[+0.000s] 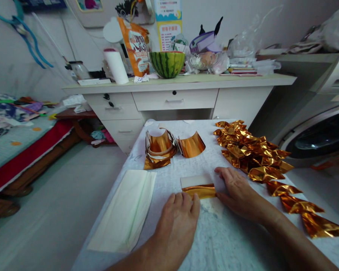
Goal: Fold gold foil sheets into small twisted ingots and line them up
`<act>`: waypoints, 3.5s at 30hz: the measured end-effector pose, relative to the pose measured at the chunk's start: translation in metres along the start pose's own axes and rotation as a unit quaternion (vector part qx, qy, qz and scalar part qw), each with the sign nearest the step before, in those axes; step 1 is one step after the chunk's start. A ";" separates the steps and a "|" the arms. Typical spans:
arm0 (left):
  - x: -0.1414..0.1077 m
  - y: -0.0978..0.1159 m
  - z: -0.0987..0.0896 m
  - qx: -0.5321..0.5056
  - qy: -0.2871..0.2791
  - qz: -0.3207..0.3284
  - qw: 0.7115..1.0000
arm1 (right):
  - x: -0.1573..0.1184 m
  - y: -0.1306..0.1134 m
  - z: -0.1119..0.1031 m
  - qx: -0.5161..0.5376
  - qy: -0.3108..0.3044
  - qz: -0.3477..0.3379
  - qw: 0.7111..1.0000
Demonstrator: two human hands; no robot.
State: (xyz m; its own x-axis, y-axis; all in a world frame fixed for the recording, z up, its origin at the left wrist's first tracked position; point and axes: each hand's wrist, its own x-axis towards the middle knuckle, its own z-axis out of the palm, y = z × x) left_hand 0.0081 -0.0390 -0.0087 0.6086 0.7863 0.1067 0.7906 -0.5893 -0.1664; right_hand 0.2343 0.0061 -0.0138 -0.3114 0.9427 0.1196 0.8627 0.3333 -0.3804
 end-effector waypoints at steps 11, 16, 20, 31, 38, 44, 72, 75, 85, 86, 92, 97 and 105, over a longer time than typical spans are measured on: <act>0.015 -0.016 -0.004 -0.210 0.007 -0.036 0.977 | 0.003 -0.029 -0.010 0.056 -0.036 -0.092 0.994; 0.018 -0.020 -0.002 -0.225 0.003 -0.037 0.974 | 0.005 -0.027 -0.003 0.032 -0.026 -0.087 0.995; 0.017 -0.019 0.005 -0.193 0.021 -0.029 0.981 | 0.007 -0.029 -0.003 0.030 -0.024 -0.089 0.995; 0.018 -0.027 0.007 -0.202 0.057 -0.047 0.977 | 0.010 -0.021 0.003 0.028 0.013 -0.101 0.994; 0.023 -0.029 0.003 -0.137 0.060 -0.106 0.983 | 0.008 -0.030 0.001 0.035 0.047 -0.120 0.991; 0.029 -0.033 0.005 -0.164 0.086 -0.119 0.976 | 0.006 -0.040 0.001 0.031 0.026 -0.132 0.990; 0.024 -0.030 0.006 -0.430 0.029 -0.048 0.901 | 0.001 -0.040 0.001 0.129 -0.065 -0.089 0.986; 0.026 -0.030 0.009 -0.445 0.039 -0.062 0.892 | 0.002 -0.041 0.001 0.137 -0.072 -0.065 0.986; 0.025 -0.023 0.013 -0.432 0.043 -0.108 0.894 | 0.005 -0.038 0.005 0.120 -0.080 -0.018 0.989; 0.025 -0.022 0.012 -0.427 0.042 -0.110 0.897 | 0.005 -0.039 0.005 0.118 -0.079 -0.013 0.990; 0.025 -0.021 0.008 -0.419 0.036 -0.117 0.900 | 0.005 -0.042 0.009 0.095 -0.057 0.011 0.994; 0.027 -0.019 0.009 -0.395 0.031 -0.123 0.910 | 0.005 -0.046 0.013 0.064 -0.048 0.027 0.996; 0.027 -0.015 0.013 -0.363 0.054 -0.134 0.921 | 0.006 -0.049 0.016 0.035 -0.033 0.051 0.998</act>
State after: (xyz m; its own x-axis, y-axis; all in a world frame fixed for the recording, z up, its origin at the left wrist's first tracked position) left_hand 0.0113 -0.0066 -0.0162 0.3575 0.9215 0.1520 0.7264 -0.3767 0.5748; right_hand 0.1836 -0.0050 -0.0094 -0.2508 0.9679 0.0170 0.8625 0.2314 -0.4501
